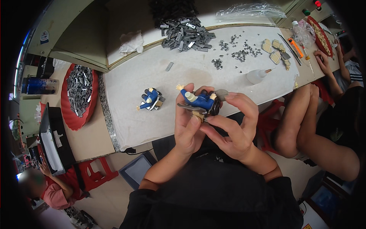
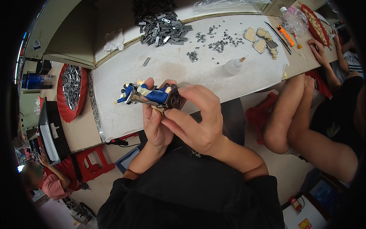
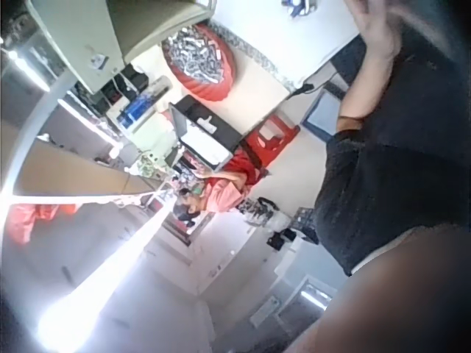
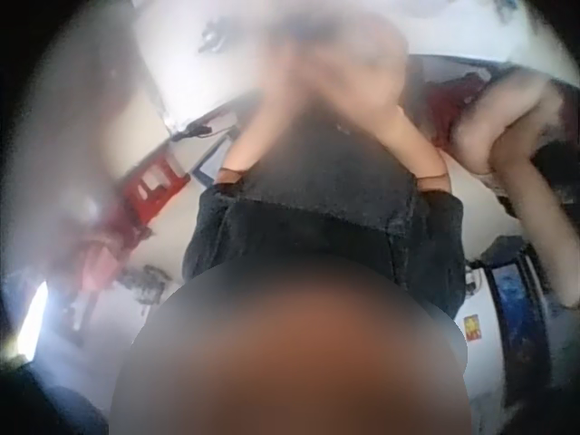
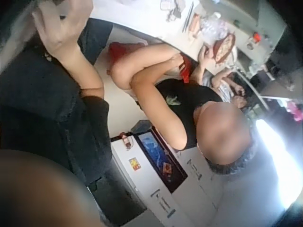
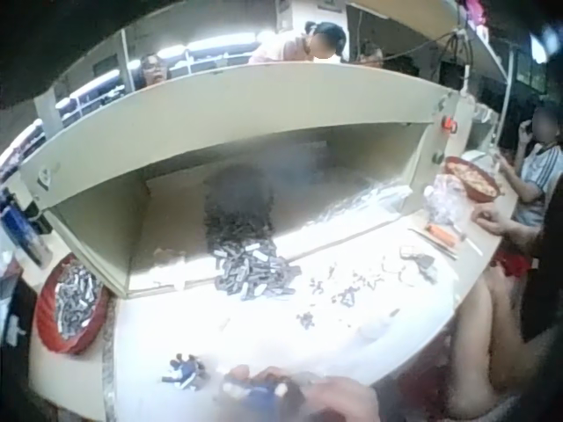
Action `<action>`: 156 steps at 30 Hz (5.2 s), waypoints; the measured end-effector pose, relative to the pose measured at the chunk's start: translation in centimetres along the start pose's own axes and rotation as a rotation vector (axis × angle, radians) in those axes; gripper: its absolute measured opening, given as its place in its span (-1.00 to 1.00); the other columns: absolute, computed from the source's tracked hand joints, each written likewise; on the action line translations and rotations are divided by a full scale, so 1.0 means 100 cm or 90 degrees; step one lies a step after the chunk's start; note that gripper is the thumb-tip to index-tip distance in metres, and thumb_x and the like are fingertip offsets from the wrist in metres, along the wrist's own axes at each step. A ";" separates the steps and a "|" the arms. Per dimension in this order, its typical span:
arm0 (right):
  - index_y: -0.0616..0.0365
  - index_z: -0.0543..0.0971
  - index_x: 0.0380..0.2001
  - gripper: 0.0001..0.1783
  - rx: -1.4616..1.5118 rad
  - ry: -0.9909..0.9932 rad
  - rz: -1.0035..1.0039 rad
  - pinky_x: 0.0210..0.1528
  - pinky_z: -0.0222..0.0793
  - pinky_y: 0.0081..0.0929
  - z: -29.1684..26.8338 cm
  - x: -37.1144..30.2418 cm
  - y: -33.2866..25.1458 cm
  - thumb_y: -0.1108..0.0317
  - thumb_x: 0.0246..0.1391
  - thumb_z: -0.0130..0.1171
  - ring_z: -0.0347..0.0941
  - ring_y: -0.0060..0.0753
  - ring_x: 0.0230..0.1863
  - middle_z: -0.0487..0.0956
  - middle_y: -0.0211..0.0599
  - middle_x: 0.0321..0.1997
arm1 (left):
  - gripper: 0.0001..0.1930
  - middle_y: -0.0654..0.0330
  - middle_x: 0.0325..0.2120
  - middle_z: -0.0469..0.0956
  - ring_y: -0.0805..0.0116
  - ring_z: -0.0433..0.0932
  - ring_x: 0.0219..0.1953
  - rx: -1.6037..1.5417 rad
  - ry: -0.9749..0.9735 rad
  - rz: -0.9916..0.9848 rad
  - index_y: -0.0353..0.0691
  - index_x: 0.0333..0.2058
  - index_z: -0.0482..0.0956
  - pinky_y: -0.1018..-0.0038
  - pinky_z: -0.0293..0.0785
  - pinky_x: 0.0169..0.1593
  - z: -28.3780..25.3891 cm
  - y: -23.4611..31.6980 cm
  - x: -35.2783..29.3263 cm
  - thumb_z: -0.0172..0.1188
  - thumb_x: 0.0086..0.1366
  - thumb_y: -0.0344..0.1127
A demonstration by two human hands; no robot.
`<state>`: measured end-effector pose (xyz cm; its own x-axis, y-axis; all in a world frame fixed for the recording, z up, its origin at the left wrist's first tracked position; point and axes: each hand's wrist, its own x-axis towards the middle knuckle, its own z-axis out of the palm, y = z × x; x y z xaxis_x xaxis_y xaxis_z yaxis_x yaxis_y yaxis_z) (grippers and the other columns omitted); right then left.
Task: The person assembles miniature wheelchair figurines by applying glue from a squeeze bottle onto components, heating the glue dispenser nozzle with a lighter, and fitting the figurine bodies and wheelchair parts together by hand.
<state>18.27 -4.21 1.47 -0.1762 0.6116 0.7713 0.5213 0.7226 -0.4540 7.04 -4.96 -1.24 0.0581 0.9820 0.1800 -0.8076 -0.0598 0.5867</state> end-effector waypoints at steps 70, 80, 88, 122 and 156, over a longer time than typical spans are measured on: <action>0.28 0.38 -0.36 -0.65 0.448 0.144 0.281 -0.28 0.33 -0.57 0.021 -0.022 0.002 0.61 -0.30 0.25 0.34 -0.46 -0.28 0.35 -0.18 -0.28 | -0.40 -0.06 0.03 0.14 0.24 0.21 0.05 0.049 0.074 0.038 -0.10 0.12 -0.09 0.33 0.13 0.09 0.006 -0.015 -0.005 0.00 0.18 -0.25; 0.25 0.35 -0.41 -0.71 0.525 0.130 0.322 -0.18 0.25 -0.61 0.018 -0.022 0.000 0.66 -0.26 0.19 0.28 -0.51 -0.26 0.31 -0.21 -0.27 | -0.40 -0.15 0.04 0.09 0.19 0.18 0.06 0.129 0.036 0.089 -0.07 0.12 -0.08 0.33 0.13 0.08 -0.001 -0.019 0.001 0.02 0.17 -0.22; 0.18 0.26 -0.40 -0.64 0.474 0.140 0.268 -0.19 0.22 -0.62 0.022 -0.024 -0.002 0.69 -0.26 0.15 0.27 -0.54 -0.30 0.28 -0.22 -0.28 | -0.47 -0.22 0.00 0.11 0.05 0.16 0.08 0.283 -0.044 0.237 -0.15 -0.01 0.05 0.23 0.10 0.08 -0.012 -0.022 0.006 0.09 0.08 -0.36; 0.22 0.29 -0.37 -0.67 0.581 0.177 0.335 -0.11 0.23 -0.53 0.026 -0.024 0.000 0.74 -0.22 0.09 0.29 -0.46 -0.21 0.33 -0.18 -0.24 | -0.44 -0.04 0.00 0.14 0.16 0.18 0.06 0.213 0.037 0.085 -0.11 0.02 0.11 0.22 0.13 0.10 0.002 -0.003 0.006 0.14 0.08 -0.21; 0.25 0.54 -0.36 -0.64 0.108 0.052 0.030 -0.44 0.34 -0.51 0.013 -0.014 0.019 0.59 -0.43 0.16 0.42 -0.31 -0.46 0.45 -0.27 -0.46 | -0.47 0.01 0.03 0.07 0.23 0.14 0.06 0.140 0.109 0.162 -0.04 -0.08 0.19 0.39 0.18 0.04 -0.003 -0.010 0.007 0.17 -0.04 -0.52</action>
<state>18.47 -3.31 -1.06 -0.0833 0.6230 0.7778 0.3784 0.7418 -0.5537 7.71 -4.13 -1.97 -0.2422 0.9453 0.2186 -0.6369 -0.3249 0.6992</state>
